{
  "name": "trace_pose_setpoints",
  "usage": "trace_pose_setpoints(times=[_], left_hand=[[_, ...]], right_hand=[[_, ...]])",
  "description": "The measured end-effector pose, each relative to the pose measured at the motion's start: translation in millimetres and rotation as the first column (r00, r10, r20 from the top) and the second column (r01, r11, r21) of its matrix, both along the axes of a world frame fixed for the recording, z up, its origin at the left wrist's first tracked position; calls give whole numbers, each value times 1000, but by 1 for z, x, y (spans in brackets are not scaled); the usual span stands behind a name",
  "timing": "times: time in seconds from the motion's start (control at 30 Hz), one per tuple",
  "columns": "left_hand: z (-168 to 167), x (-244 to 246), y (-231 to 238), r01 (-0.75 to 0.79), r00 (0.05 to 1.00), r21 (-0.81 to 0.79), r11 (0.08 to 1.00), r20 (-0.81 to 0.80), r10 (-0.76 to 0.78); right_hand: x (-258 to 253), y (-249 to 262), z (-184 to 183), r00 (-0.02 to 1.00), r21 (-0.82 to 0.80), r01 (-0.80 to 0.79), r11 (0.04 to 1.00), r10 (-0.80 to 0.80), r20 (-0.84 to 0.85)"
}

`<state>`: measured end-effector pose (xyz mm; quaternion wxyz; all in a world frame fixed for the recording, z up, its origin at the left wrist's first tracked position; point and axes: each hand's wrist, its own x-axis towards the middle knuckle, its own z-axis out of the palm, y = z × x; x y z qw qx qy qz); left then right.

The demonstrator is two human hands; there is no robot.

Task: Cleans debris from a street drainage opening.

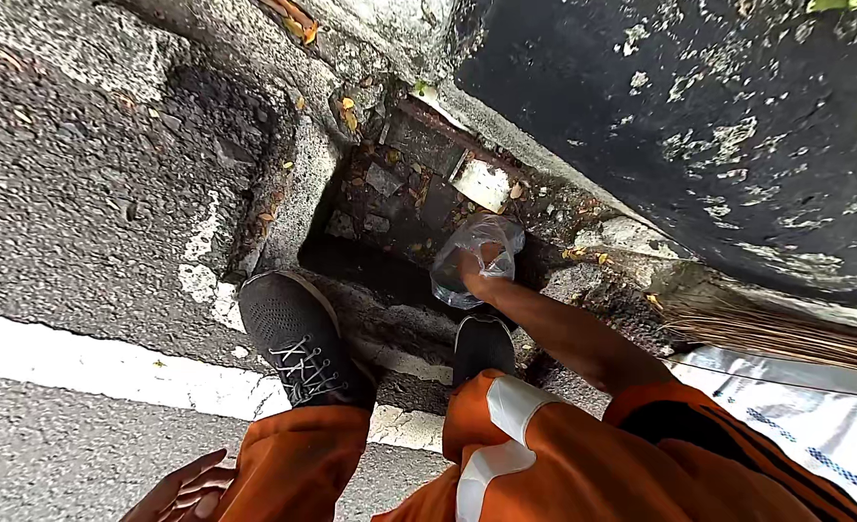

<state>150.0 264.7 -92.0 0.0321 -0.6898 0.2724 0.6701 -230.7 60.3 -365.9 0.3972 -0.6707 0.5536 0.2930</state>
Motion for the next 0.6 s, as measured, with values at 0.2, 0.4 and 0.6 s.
trace_pose_setpoints(times=[0.2, 0.4, 0.6], left_hand=[[0, -2, -6, 22, 1000, -8, 1000, -10, -22], [2, -6, -7, 31, 1000, -6, 999, 0, -31], [4, -8, -10, 64, 998, -10, 998, 17, -63]], right_hand=[[1, 16, -94, 979, -309, 148, 940, -95, 180], [-17, -13, -97, 996, 26, 40, 999, -37, -77], [6, -51, -101, 990, 284, 60, 957, -20, -143]])
